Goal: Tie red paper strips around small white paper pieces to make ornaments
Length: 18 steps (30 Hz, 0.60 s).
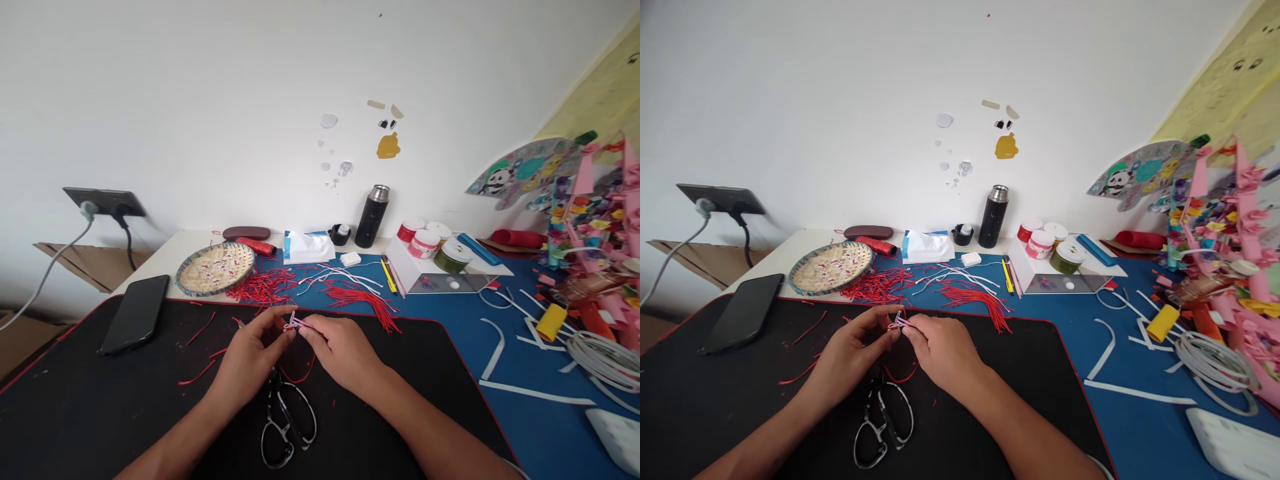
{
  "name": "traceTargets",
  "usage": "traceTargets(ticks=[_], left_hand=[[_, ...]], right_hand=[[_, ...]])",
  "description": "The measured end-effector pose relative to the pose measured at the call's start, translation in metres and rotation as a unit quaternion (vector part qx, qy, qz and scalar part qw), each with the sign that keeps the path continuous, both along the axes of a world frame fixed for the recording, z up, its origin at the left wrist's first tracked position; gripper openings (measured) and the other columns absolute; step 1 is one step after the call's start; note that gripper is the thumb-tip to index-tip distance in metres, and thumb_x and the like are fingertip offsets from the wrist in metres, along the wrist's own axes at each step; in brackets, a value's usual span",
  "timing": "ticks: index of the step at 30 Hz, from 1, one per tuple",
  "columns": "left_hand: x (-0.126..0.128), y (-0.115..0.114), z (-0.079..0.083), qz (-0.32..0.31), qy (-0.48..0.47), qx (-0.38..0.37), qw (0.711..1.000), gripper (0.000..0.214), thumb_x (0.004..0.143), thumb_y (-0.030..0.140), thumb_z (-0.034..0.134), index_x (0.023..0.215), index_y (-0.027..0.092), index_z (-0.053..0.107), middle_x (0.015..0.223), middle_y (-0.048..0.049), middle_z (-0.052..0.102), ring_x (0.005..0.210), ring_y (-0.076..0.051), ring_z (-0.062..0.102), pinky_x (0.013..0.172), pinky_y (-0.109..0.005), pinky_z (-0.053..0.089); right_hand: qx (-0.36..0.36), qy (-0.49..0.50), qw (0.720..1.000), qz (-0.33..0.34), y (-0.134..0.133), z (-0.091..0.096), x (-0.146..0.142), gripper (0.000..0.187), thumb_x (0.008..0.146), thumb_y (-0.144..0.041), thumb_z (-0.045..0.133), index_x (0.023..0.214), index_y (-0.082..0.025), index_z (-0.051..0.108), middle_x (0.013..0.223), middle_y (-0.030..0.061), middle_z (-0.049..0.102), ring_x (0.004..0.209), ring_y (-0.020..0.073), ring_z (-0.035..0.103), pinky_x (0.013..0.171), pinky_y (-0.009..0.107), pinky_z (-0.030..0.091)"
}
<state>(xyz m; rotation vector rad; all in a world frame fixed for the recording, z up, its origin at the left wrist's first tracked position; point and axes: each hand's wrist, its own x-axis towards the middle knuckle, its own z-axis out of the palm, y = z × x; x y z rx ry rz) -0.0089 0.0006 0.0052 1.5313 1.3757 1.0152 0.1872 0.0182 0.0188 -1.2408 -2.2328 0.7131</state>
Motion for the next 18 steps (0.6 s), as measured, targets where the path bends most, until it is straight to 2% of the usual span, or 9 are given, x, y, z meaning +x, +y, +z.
traceTargets(ticks=[11,18], left_hand=[[0.0027,-0.0015,0.0047,0.005,0.038,0.02,0.999,0.036,0.088,0.038,0.065,0.121,0.025,0.07,0.083,0.0017,0.067,0.074,-0.019,0.065,0.067,-0.029,0.05],[0.0037,-0.0012,0.0037,0.006,0.06,0.044,0.997,0.036,0.089,0.037,0.064,0.122,0.026,0.07,0.081,0.0027,0.066,0.071,-0.018,0.064,0.065,-0.028,0.049]], right_hand=[[-0.001,-0.009,1.0,-0.008,0.0003,0.0032,0.0008,0.025,0.106,-0.03,0.052,0.093,-0.021,0.07,0.084,0.0019,0.074,0.075,0.0162,0.065,0.066,0.025,0.034],[-0.03,-0.002,0.999,-0.022,0.0005,-0.0023,-0.0009,0.035,0.107,-0.037,0.049,0.08,-0.02,0.064,0.062,-0.0028,0.058,0.056,0.0117,0.048,0.056,0.027,0.022]])
